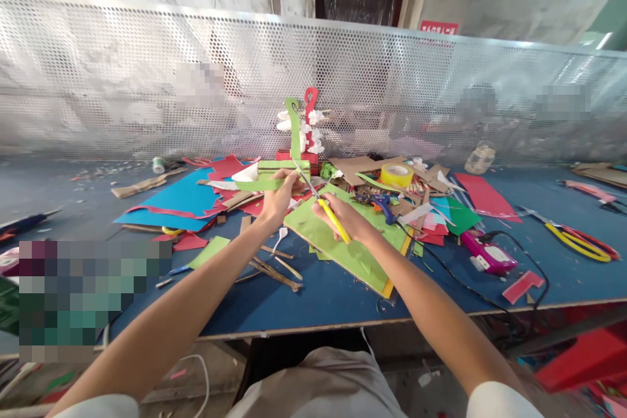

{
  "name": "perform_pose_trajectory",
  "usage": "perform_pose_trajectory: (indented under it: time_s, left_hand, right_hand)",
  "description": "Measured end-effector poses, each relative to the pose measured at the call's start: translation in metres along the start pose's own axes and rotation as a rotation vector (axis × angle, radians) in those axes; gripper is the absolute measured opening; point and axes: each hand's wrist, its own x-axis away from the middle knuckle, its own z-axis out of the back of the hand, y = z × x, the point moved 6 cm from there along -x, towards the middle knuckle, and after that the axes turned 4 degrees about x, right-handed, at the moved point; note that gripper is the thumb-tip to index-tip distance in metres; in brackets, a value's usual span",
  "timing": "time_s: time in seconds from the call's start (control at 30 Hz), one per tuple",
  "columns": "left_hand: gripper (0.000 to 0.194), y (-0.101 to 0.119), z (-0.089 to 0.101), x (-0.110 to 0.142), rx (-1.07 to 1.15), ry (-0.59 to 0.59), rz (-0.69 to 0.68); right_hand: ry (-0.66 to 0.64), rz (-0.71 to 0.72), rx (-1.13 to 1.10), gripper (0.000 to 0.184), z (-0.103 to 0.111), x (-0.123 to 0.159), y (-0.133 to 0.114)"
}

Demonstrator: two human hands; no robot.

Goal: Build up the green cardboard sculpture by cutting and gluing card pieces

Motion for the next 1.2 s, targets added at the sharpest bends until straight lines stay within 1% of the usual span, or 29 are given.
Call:
perform_pose_trajectory:
  time_s: [0.3,0.53,0.93,1.2]
  left_hand:
    - [0.025,0.0002,-0.0012,0.0004,0.006,-0.003,0.003]
    - [0.031,0.0045,-0.0036,0.0004,0.061,-0.015,-0.024]
    - [0.024,0.006,-0.0048,0.0016,0.084,-0.025,-0.033]
    - [0.028,0.0066,-0.0048,0.0013,0.075,-0.023,-0.019]
  right_hand:
    - [0.018,0.023,0.014,0.051,-0.0009,-0.0021,0.0023]
    - [0.026,0.027,0.005,0.049,-0.0014,-0.002,0.0017]
    - [0.03,0.002,0.028,0.051,-0.0009,-0.0003,-0.0007]
    - [0.072,-0.009,-0.001,0.051,-0.0014,-0.0001,0.0002]
